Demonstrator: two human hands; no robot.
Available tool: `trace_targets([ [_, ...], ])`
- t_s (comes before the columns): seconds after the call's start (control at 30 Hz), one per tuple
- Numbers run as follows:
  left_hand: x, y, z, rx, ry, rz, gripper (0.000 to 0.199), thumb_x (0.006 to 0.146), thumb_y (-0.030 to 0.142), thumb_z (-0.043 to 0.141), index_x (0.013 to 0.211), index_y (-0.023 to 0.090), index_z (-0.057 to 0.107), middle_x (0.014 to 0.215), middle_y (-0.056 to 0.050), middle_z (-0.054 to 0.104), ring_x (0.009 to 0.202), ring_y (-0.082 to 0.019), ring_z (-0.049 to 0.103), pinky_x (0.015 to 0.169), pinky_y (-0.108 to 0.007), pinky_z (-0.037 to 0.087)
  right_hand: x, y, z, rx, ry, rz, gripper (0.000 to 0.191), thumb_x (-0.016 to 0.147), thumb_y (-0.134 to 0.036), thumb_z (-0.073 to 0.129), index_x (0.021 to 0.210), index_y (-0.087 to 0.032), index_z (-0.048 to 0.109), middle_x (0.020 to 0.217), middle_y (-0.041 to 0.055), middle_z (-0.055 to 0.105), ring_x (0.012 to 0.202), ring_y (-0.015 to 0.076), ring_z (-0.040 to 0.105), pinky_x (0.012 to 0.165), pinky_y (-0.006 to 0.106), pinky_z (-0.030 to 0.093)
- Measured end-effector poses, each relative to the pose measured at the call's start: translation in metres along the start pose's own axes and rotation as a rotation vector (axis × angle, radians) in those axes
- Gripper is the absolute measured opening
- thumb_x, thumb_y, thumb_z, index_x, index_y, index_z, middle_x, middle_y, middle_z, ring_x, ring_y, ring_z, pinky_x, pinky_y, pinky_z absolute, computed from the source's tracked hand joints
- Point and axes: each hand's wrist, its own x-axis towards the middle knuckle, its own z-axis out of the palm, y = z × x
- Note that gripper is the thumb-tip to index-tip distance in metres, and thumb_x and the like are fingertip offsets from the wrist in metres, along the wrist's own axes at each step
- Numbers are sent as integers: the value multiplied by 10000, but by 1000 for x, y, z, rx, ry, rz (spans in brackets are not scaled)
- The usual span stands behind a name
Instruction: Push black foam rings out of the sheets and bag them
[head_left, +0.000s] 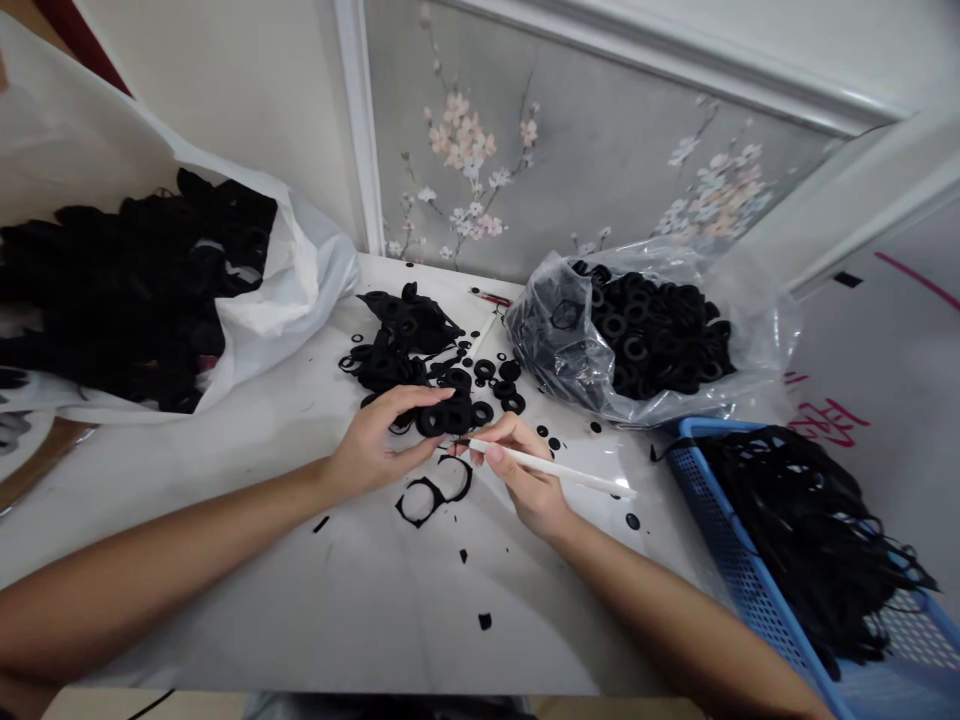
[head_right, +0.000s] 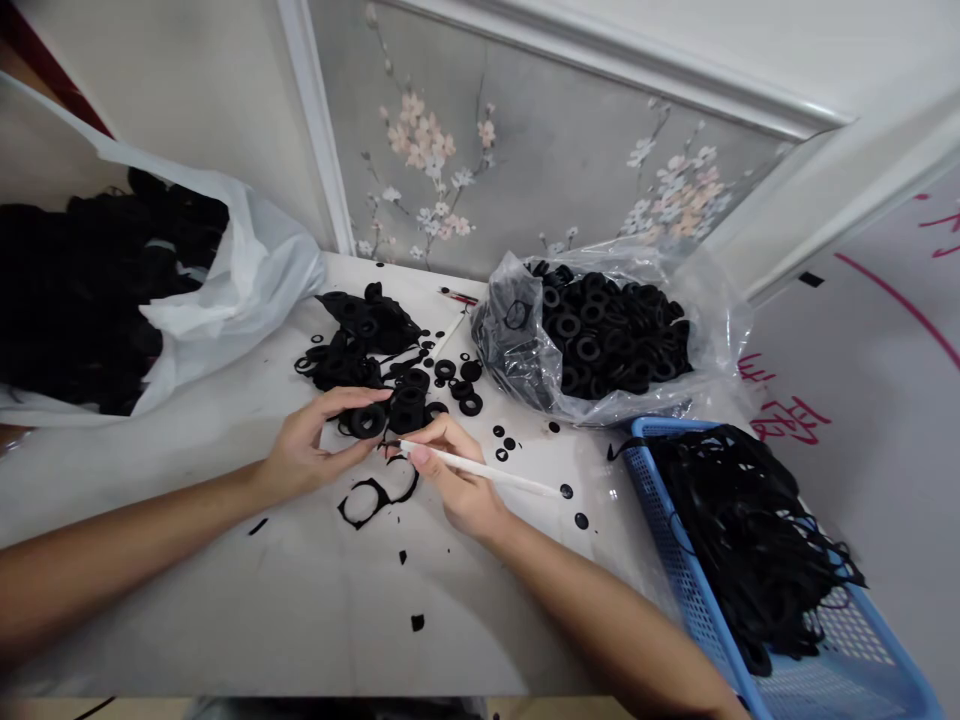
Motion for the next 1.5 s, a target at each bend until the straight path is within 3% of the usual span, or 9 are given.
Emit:
trace_targets([
  [0.13,-4,-2,1,-86,37,-8,484,792,114,704,1209,212,477,1252,-135,644,1175,-218,614,954,-370,536,2,-1,-5,-101,109,-12,188,904,-410,595,870,-228,623,694,-8,634,668,160,630,652,308,509],
  [0.3,-6,-2,2,-182,-23,63,543,822,80,642,1288,235,411,1336,-149,586,1279,-237,536,1018,-424,502,7,0,-2,-195,122,157,406,960,-505,444,1184,-216,619,654,14,703,599,165,643,636,323,516],
  [0.5,-6,5,5,105,-320,11,506,844,223,662,1311,237,466,1348,-129,583,1307,-285,499,1049,-494,448,9,2,4,-75,49,213,341,742,-419,775,1007,-214,717,891,41,734,783,182,675,707,313,556],
  [0.67,-6,12,9,67,-233,-155,556,812,375,718,1282,190,485,1278,-140,622,1168,-262,610,971,-410,518,8,8,-1,14,94,280,245,834,-430,682,949,-220,733,792,18,701,739,155,645,725,303,541],
  [0.77,-4,18,10,30,-280,-270,127,905,291,605,977,197,650,912,-8,728,802,-140,700,740,-240,558,7,7,-3,-103,109,171,254,865,-437,636,967,-227,737,785,20,700,744,163,641,737,305,520],
  [0.9,-3,17,8,72,-222,-223,165,916,252,581,798,180,671,771,3,710,690,-113,664,652,-212,523,12,-2,-9,-345,190,20,220,878,-398,611,946,-229,736,778,25,714,711,170,645,660,286,513],
  [1.2,-5,-16,9,565,-392,-46,335,916,347,580,1202,177,612,1238,-109,644,1160,-282,579,989,-450,459,36,18,-59,-1328,227,-89,312,903,-190,485,1132,-184,697,1226,149,661,1103,327,621,912,500,526],
  [1.37,-3,-14,8,495,-343,-116,296,954,342,501,1156,163,625,1181,-108,673,1106,-262,609,971,-436,462,32,23,-65,-1284,119,-299,591,831,-45,432,1397,-204,492,1411,131,528,1253,292,531,1010,488,485],
  [1.5,2,-7,2,285,-194,-389,333,988,372,387,1146,185,612,1106,-73,691,1045,-243,625,946,-415,471,30,18,-56,-1083,138,-553,554,850,-57,476,1360,-270,518,1293,92,623,1179,240,583,1002,454,498],
])
